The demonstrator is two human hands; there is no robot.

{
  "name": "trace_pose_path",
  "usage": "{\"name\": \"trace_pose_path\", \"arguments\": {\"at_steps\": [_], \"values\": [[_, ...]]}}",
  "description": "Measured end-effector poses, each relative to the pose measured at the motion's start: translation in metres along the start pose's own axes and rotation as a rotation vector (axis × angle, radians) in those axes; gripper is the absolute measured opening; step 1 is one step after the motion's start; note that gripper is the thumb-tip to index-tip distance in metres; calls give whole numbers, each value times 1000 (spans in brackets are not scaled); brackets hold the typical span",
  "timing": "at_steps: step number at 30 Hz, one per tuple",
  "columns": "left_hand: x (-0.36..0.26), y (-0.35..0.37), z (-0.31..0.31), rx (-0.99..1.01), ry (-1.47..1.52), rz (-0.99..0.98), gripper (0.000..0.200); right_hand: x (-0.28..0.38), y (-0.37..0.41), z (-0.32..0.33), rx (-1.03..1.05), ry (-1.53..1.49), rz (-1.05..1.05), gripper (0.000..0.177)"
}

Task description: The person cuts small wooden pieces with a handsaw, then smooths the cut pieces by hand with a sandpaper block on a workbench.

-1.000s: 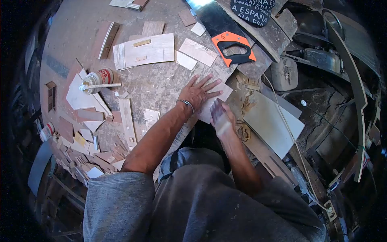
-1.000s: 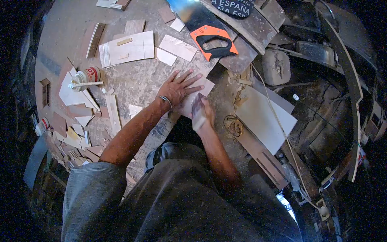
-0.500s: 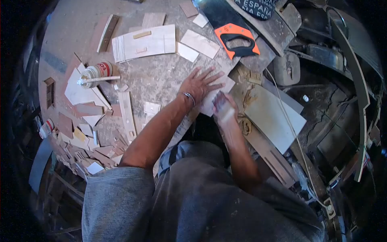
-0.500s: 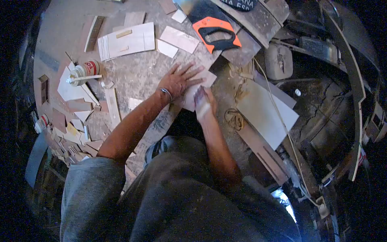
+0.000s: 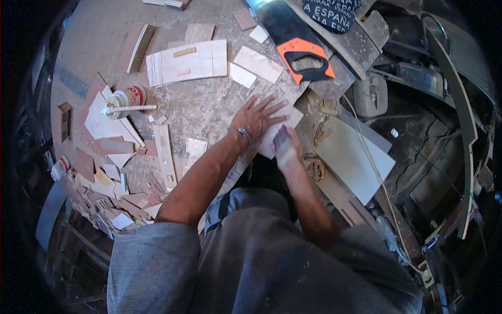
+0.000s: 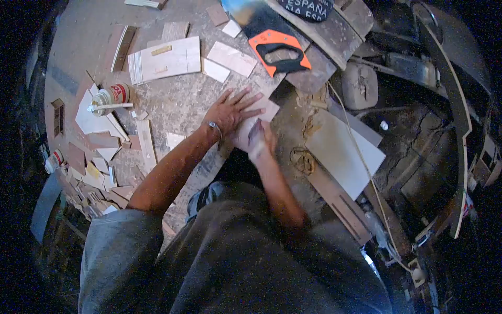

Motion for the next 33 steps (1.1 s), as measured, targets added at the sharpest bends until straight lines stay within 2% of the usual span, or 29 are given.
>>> {"name": "trace_pose_path", "arguments": {"at_steps": [1, 4, 5, 6, 7, 8, 10, 11, 12, 13, 14, 16, 17, 20, 21, 23, 24, 26, 28, 29, 32, 33], "values": [[3, -1, 1, -22, 4, 15, 75, 9, 24, -14, -30, -3, -36, 28], [-6, -1, -3, -111, 3, 24, 79, -6, -21, 7, 11, 4, 65, 34], [-5, -2, -13, -168, -21, 32, 84, -12, -43, 13, 58, -84, -37, 37], [-2, -4, -15, -223, -46, 39, 89, -6, -30, 11, 69, -62, -47, 38], [0, -5, -10, -74, -4, 9, 91, 2, -8, 4, 89, -32, -56, 38], [4, -5, -7, -81, -23, 17, 91, 2, 6, 0, 97, -1, -77, 39], [0, -1, -1, -91, -44, 19, 92, -6, -15, 13, 44, 7, -57, 38], [-1, 1, 0, -25, -46, 15, 95, -7, -31, 13, 24, -13, -52, 38], [-1, 0, -3, -138, -64, 28, 100, -8, -39, 10, 12, -37, -47, 38], [3, -6, -9, -259, -89, 52, 104, 0, -28, 10, 100, 56, 43, 32], [-1, -4, -20, -366, -102, 62, 109, -5, -26, 9, 96, 52, 20, 32], [-1, -1, 1, -112, -24, 15, 107, -4, -29, 6, 95, 41, -4, 32], [0, 3, 7, 13, 7, -4, 107, -11, -48, 12, -12, -24, -112, 32], [0, 0, -2, -71, -22, -2, 107, -8, -6, 16, 56, -41, -118, 34], [2, -2, 0, -88, -26, -2, 108, -7, -10, 13, 93, 107, -38, 38], [-1, 1, 2, -107, -25, -9, 110, -8, -41, 15, 82, -13, -60, 36], [-1, 3, 4, -72, -34, -19, 111, -8, -43, 9, 71, -75, -78, 34], [-1, 3, 11, -8, -38, -33, 113, -11, -28, 9, 101, -108, 2, 29], [1, 1, 19, 28, -15, -8, 111, -11, -47, 5, 126, -81, 124, 28], [-2, 6, 17, 60, 0, -3, 110, -11, -47, 4, 204, -49, 19, 29], [-2, 2, 3, -54, -94, -6, 115, -3, 19, -3, 6, 38, -23, 32], [-3, -1, 4, -58, -85, -1, 116, -6, -15, -4, 8, 3, 126, 38]]}}
Point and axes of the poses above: each hand's wrist, its own y-axis away from the middle knuckle, its own z-axis out of the back of the hand, x = y × z, the point moved 8 cm from there along -y, towards the middle knuckle, and after that the axes turned 11 degrees about -y, right-handed, at the moved point
